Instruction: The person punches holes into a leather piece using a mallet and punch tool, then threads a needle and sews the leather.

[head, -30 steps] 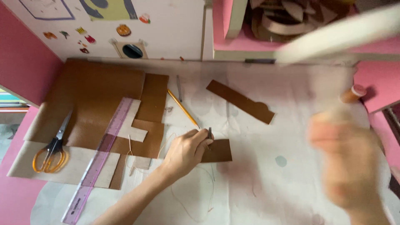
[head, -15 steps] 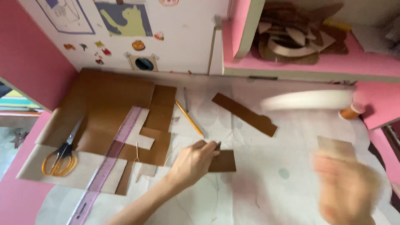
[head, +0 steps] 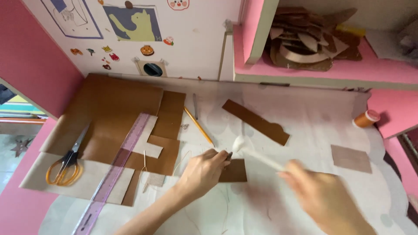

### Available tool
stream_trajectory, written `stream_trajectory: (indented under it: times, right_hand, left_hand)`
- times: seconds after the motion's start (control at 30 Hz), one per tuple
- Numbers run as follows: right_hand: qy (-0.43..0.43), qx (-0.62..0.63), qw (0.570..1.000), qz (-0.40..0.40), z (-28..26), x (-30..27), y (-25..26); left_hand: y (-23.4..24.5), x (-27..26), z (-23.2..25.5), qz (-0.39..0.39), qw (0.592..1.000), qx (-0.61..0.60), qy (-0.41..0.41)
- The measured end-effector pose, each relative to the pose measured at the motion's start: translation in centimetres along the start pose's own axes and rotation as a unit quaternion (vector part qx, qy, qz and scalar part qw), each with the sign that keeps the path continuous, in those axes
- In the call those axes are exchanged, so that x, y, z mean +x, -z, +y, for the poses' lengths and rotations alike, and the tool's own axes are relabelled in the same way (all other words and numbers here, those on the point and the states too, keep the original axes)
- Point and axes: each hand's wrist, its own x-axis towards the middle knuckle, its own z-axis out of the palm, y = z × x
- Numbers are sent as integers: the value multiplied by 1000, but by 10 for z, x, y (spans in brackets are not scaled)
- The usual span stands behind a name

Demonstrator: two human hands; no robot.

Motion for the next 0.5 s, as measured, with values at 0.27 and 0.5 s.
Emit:
stream_trajectory:
  times: [0.27, 0.5]
  right_hand:
    - [12, -51, 989, 137, 0, -1, 2]
    - [104, -90, 981, 134, -14, 7, -1]
  left_hand:
    - [1, 1, 1, -8, 1000, 7, 2]
    - [-6, -7, 1, -8, 1000, 4, -3]
